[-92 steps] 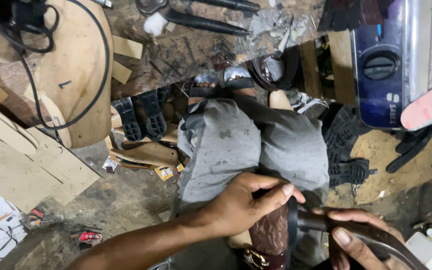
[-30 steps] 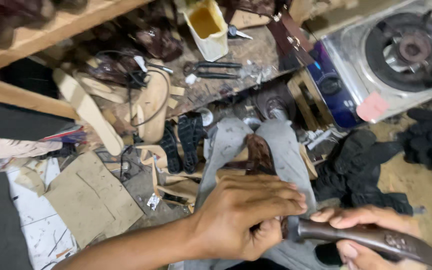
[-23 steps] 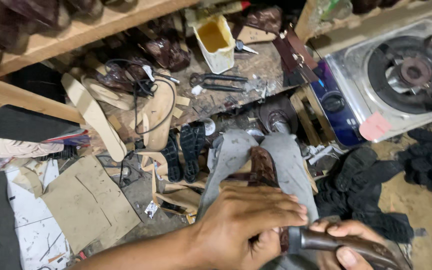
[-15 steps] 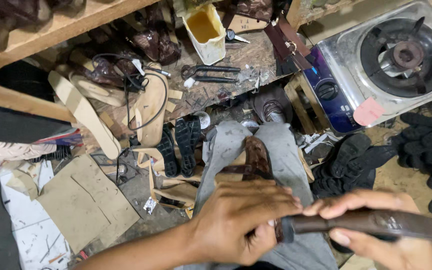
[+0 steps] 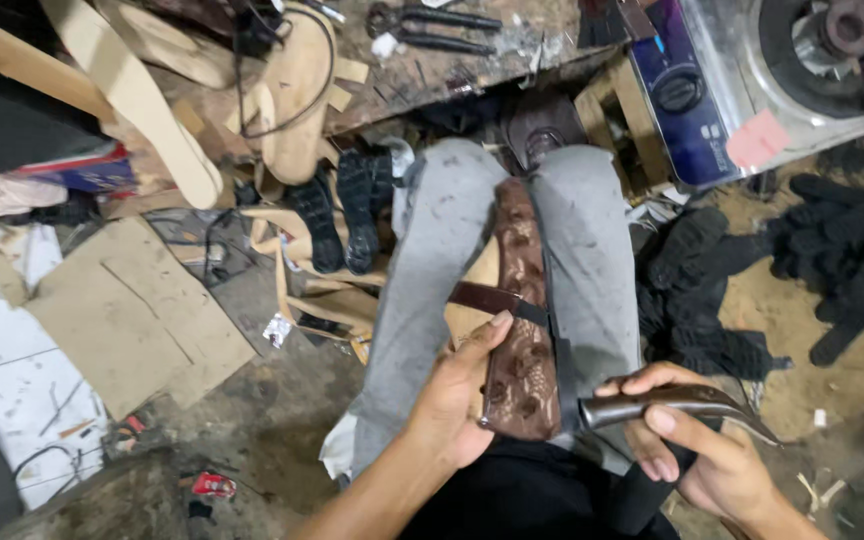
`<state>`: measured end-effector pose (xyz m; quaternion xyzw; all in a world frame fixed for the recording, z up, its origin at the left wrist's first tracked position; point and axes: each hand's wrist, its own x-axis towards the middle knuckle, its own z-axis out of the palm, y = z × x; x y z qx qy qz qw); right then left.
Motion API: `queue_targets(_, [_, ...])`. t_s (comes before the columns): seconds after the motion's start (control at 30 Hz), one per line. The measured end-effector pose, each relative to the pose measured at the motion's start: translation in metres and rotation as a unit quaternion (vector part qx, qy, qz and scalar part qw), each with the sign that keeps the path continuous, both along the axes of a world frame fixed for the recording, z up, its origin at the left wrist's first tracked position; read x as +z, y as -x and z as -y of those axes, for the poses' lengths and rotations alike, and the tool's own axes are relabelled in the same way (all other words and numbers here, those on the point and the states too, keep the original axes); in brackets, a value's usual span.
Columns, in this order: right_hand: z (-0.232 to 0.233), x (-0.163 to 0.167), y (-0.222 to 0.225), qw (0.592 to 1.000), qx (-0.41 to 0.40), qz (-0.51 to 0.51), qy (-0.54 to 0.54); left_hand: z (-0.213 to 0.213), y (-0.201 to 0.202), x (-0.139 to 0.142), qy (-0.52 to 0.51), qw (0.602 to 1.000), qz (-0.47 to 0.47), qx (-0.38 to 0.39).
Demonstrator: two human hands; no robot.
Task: The person sits on the floor and presses the edge of a shoe upper against its sole using a curved plastic pressing tool, working around the shoe. They then spread glue on the sole of the shoe and press a rubber outsole onto it, aligning the two by hand.
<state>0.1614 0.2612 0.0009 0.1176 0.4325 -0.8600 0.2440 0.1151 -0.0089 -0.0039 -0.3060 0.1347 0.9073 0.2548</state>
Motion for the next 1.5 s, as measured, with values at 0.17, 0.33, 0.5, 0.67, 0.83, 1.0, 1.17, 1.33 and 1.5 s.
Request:
queue_targets(0.17, [-0.007, -0.007, -0.020, 0.993, -0.015, 0.075, -0.095, -0.025, -0.024, -0.034, 0.045, 0.999, 0.009, 0.018])
queue_targets(0.33, [0.016, 0.008, -0.022, 0.950, -0.009, 0.069, -0.304, -0.040, -0.024, -0.068, 0.131, 0.988, -0.044, 0.068])
queue_targets(0.5, [0.030, 0.023, 0.000, 0.830, 0.101, 0.058, -0.546, -0.044, -0.029, -0.103, 0.144, 0.986, -0.053, 0.064])
queue_targets(0.67, [0.020, 0.015, 0.023, 0.826, 0.184, -0.088, -0.526, -0.044, -0.029, -0.115, 0.157, 0.983, -0.080, 0.050])
queue_targets(0.83, [0.021, 0.000, 0.011, 0.904, -0.022, 0.220, -0.365, -0.041, -0.025, -0.115, 0.149, 0.986, -0.059, 0.042])
queue_targets(1.0, [0.021, 0.002, 0.013, 0.856, 0.097, 0.075, -0.502, -0.040, -0.029, -0.118, 0.169, 0.984, -0.054, 0.021])
queue_targets(1.17, [0.033, 0.008, 0.037, 0.874, 0.012, 0.176, -0.453, -0.042, -0.031, -0.124, 0.185, 0.981, -0.063, 0.007])
queue_targets(1.33, [0.044, 0.015, 0.053, 0.834, 0.051, 0.187, -0.517, -0.042, -0.030, -0.123, 0.170, 0.984, -0.051, 0.006])
queue_targets(1.5, [0.041, 0.021, 0.073, 0.813, 0.118, 0.138, -0.553, -0.044, -0.032, -0.122, 0.178, 0.983, -0.049, -0.004])
